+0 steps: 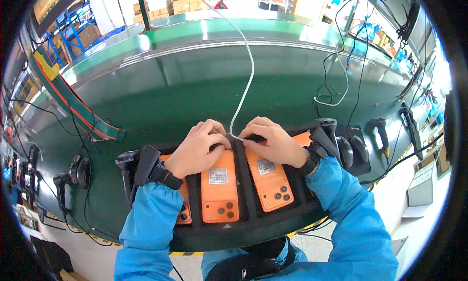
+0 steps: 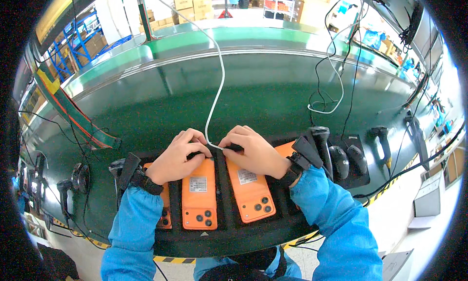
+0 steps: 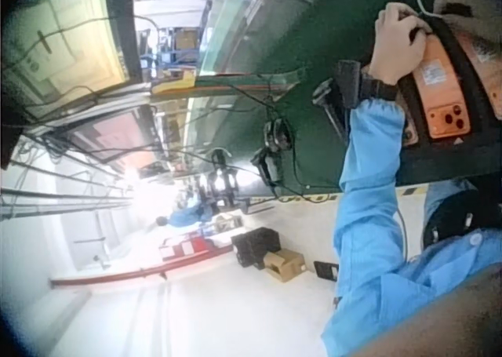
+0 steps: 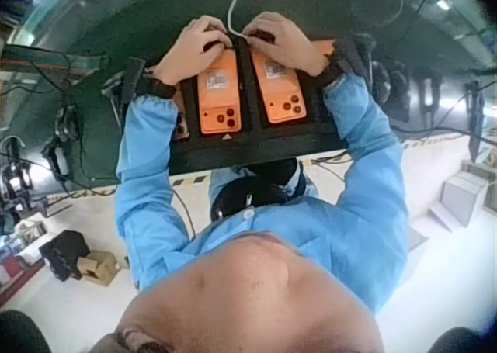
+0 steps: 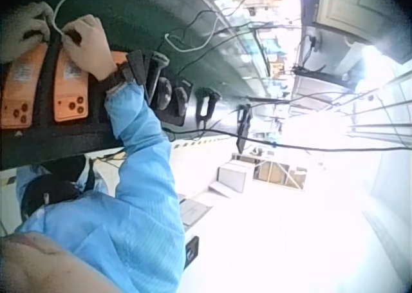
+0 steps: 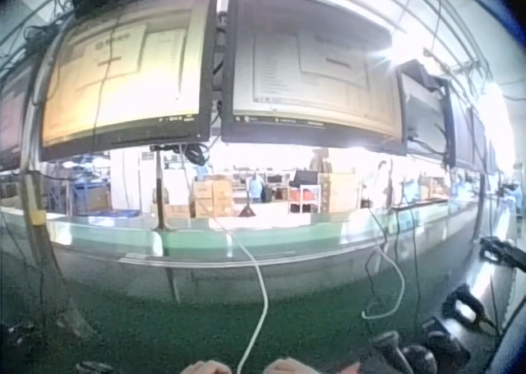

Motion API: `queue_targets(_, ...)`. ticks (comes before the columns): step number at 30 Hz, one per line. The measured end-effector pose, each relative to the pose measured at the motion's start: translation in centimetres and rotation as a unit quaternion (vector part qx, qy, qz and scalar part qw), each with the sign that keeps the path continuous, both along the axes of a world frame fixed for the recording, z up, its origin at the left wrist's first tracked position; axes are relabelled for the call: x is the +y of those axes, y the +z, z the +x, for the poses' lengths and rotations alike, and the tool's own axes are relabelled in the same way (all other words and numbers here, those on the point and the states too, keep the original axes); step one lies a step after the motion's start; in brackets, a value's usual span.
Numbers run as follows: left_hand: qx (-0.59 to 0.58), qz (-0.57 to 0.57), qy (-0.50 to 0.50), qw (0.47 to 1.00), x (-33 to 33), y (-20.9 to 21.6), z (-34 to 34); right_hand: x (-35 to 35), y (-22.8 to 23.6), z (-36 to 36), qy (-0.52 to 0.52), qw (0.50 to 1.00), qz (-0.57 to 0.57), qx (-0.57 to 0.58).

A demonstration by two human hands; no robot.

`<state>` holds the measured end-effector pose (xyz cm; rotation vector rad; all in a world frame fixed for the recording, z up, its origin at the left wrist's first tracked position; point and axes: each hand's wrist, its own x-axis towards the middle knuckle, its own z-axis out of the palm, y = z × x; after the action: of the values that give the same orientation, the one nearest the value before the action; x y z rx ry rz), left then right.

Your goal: The recorder is inspecting and adjusting charging cables on several orange handheld electronic devices mounted in a tray on a factory production line.

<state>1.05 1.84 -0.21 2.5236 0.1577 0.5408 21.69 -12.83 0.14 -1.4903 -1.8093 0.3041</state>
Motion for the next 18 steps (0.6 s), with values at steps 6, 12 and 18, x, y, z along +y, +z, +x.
queue_targets(6, 0.01, -0.005, 0.001, 1.0, -0.08, 0.28, 0.23, 0.04, -0.19, 0.23, 0.001, 1.0, 0.024, -0.011)
queue_targets(12, 0.006, -0.009, 0.0, 1.0, -0.02, 0.18, 0.05, 0.06, -0.16, 0.11, 0.006, 1.0, 0.017, -0.004)
queue_targets(18, 0.011, -0.006, 0.003, 1.0, -0.11, 0.24, 0.08, 0.04, -0.11, 0.13, 0.002, 1.0, 0.013, -0.01)
